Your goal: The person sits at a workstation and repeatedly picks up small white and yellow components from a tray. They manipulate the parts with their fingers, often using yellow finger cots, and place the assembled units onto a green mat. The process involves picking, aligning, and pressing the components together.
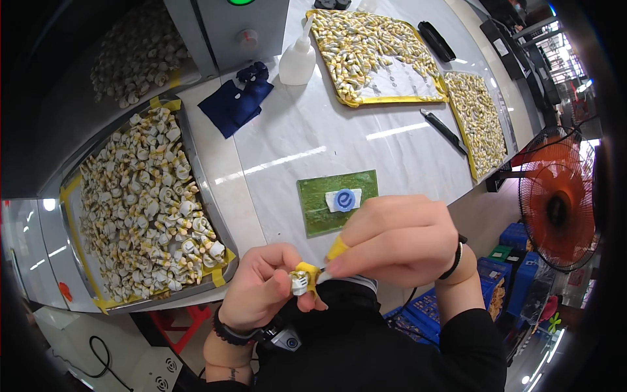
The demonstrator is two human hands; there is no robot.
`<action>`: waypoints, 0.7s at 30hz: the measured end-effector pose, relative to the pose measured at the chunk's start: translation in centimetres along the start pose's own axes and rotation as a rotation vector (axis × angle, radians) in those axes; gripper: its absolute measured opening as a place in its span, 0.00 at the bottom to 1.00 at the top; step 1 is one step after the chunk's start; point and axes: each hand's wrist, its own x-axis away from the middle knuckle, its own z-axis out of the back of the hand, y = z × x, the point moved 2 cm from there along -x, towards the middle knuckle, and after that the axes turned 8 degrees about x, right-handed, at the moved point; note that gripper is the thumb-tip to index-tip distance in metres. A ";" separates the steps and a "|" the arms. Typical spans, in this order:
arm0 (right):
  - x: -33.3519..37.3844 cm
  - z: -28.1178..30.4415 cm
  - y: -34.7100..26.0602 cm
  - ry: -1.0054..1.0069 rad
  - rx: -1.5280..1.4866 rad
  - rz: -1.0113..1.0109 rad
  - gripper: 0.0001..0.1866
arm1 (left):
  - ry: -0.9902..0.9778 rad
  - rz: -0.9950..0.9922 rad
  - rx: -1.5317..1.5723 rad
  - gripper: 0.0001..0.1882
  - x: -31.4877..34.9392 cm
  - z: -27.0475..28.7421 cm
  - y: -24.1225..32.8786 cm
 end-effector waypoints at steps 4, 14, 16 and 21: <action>-0.3 -0.7 0.3 -0.026 0.040 0.114 0.07 | -0.043 0.096 0.024 0.24 -0.2 -0.2 -0.2; -0.8 -0.9 1.3 -0.124 0.107 0.285 0.07 | -0.075 0.147 0.118 0.28 -0.6 -0.2 -0.8; -0.8 -0.8 1.3 -0.120 0.089 0.280 0.07 | -0.080 0.114 0.081 0.27 -0.7 -0.5 -0.8; -0.1 -1.3 1.1 -0.049 0.099 0.235 0.06 | -0.028 0.010 -0.062 0.24 -0.5 -0.3 -0.4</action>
